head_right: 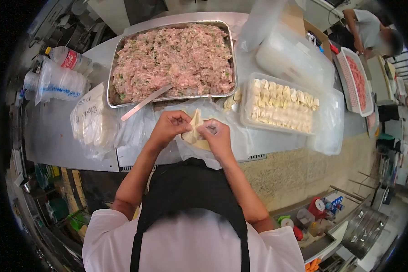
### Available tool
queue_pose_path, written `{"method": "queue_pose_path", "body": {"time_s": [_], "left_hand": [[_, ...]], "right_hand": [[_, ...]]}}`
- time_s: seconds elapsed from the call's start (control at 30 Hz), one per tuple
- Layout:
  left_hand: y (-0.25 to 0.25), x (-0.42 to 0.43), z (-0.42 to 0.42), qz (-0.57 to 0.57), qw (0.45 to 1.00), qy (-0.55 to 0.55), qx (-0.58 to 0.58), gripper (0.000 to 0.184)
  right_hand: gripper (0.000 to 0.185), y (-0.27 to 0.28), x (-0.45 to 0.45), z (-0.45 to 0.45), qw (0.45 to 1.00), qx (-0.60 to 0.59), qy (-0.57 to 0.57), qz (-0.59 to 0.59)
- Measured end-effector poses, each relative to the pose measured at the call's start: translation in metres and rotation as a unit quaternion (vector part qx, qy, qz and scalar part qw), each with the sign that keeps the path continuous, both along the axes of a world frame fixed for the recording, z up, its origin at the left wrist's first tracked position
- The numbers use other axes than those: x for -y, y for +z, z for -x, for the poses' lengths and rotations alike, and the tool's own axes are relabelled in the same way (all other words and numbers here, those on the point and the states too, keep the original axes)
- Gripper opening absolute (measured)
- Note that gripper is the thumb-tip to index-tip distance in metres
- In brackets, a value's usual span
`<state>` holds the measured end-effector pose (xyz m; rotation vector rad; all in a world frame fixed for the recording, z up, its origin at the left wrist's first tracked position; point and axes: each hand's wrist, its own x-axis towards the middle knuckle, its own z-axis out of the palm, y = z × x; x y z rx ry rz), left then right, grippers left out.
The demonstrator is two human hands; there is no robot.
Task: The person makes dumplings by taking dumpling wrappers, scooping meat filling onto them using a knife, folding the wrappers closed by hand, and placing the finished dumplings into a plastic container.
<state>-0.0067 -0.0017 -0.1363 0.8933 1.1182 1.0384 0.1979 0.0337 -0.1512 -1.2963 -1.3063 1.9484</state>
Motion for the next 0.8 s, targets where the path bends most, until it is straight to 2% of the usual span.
{"method": "queue_pose_path", "body": {"time_s": [0.03, 0.1, 0.13, 0.2, 0.27, 0.33, 0.4, 0.43, 0.47, 0.5, 0.53, 0.57, 0.6, 0.67, 0.8], "left_hand": [[0.000, 0.001, 0.003, -0.010, 0.999, 0.027, 0.022, 0.010], [-0.004, 0.003, 0.011, -0.019, 0.997, 0.052, 0.044, 0.010], [-0.010, 0.005, 0.018, -0.019, 0.997, 0.065, 0.037, 0.010], [-0.016, 0.009, 0.026, -0.019, 0.996, 0.077, 0.032, 0.009], [-0.017, 0.014, 0.030, -0.020, 0.992, 0.120, 0.026, 0.008], [-0.013, 0.020, 0.048, -0.005, 0.993, 0.117, 0.009, 0.007], [-0.017, 0.023, 0.059, -0.016, 0.994, 0.099, -0.037, 0.008], [-0.012, 0.023, 0.059, -0.014, 0.996, 0.082, -0.031, 0.007], [-0.007, 0.023, 0.056, -0.013, 0.996, 0.082, -0.031, 0.007], [-0.001, 0.020, 0.049, -0.028, 0.996, 0.072, -0.041, 0.009], [0.003, 0.017, 0.042, -0.045, 0.996, 0.063, -0.051, 0.010], [0.005, 0.014, 0.038, -0.047, 0.995, 0.066, -0.052, 0.010], [0.007, 0.013, 0.033, -0.030, 0.998, 0.059, -0.017, 0.012], [0.006, 0.015, 0.027, -0.009, 0.999, 0.049, 0.017, 0.015], [-0.009, 0.008, 0.006, 0.007, 0.996, 0.048, 0.072, 0.016]], "right_hand": [[0.027, -0.008, -0.001, -0.004, 1.000, -0.001, 0.001, 0.000], [0.014, -0.020, -0.003, -0.014, 0.968, -0.202, -0.135, 0.062], [0.014, -0.012, -0.004, -0.016, 0.968, -0.201, -0.136, 0.063], [0.010, 0.002, -0.006, -0.023, 0.929, -0.281, -0.199, 0.132], [0.016, -0.005, -0.006, -0.037, 0.929, -0.288, -0.194, 0.130], [0.020, 0.008, -0.005, -0.042, 0.917, -0.287, -0.258, 0.101], [0.021, 0.000, 0.000, -0.045, 0.921, -0.270, -0.271, 0.078], [0.021, -0.010, 0.001, -0.050, 0.969, -0.131, -0.204, 0.052], [0.022, -0.020, 0.001, -0.054, 0.991, 0.011, -0.130, 0.022], [0.022, -0.019, 0.004, -0.052, 0.991, 0.011, -0.131, 0.022], [0.023, -0.019, 0.009, -0.047, 0.965, 0.144, -0.118, -0.183], [0.025, -0.019, 0.011, -0.041, 0.881, 0.267, -0.098, -0.377], [0.025, -0.014, 0.010, -0.036, 0.882, 0.264, -0.095, -0.378], [0.032, -0.002, 0.015, -0.031, 0.965, 0.137, -0.061, -0.215], [0.028, 0.025, 0.015, 0.003, 0.977, 0.058, -0.012, -0.203]]}}
